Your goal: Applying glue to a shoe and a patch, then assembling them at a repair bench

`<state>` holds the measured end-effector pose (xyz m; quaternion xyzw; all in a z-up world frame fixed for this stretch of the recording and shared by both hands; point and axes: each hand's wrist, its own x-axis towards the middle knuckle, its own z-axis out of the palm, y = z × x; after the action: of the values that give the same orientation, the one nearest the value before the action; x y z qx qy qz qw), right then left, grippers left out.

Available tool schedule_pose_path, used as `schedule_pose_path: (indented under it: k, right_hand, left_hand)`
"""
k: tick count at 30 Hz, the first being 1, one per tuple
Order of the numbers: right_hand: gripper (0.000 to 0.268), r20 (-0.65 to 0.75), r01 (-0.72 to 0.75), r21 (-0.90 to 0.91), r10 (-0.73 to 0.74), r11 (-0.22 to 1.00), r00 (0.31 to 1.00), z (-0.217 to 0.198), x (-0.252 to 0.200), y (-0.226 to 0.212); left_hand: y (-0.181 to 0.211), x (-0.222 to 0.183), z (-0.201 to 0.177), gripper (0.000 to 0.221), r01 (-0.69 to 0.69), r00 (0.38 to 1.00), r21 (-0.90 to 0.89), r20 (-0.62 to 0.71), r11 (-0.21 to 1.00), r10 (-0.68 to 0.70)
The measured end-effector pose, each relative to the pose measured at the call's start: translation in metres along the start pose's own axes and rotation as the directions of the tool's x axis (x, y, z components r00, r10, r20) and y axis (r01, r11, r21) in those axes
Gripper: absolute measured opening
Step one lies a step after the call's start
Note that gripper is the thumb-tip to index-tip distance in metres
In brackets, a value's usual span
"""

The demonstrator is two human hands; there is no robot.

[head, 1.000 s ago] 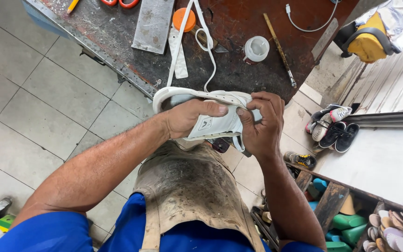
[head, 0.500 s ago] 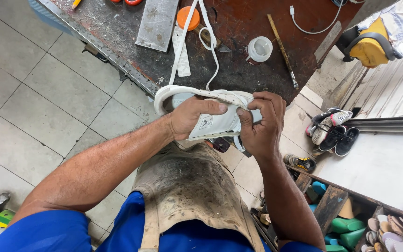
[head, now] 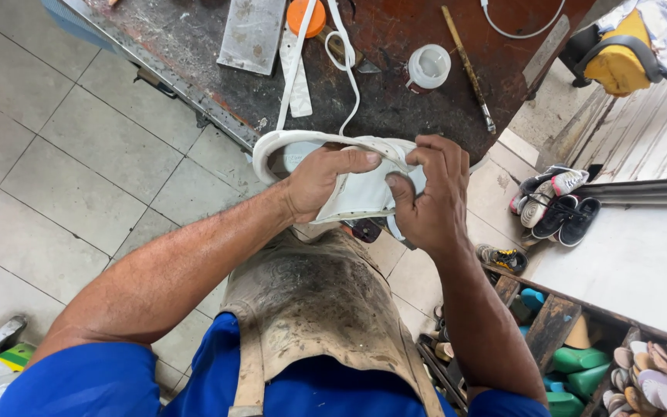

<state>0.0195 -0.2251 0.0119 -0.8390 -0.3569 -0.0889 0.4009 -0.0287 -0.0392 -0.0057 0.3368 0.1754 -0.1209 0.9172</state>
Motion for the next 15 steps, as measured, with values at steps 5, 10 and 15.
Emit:
schedule_pose_path:
  k: [5, 10, 15]
  right_hand:
    - [0.033, 0.017, -0.035, -0.019, 0.036, 0.999, 0.999, 0.007, 0.002, 0.014]
    - [0.039, 0.148, -0.069, 0.024, 0.065, 0.997, 0.987, -0.004, 0.003, 0.009]
    - [0.040, 0.097, -0.080, 0.031, 0.076, 0.996, 0.992, 0.002, 0.003, 0.017]
  left_hand:
    - [0.013, 0.004, 0.009, 0.027, 0.002, 1.000, 0.044, 0.005, 0.999, -0.003]
    - [0.015, 0.005, 0.014, 0.026, 0.028, 1.000, 0.015, 0.002, 0.999, -0.028]
    - [0.030, -0.002, 0.022, 0.026, 0.089, 0.996, -0.009, 0.020, 0.996, -0.088]
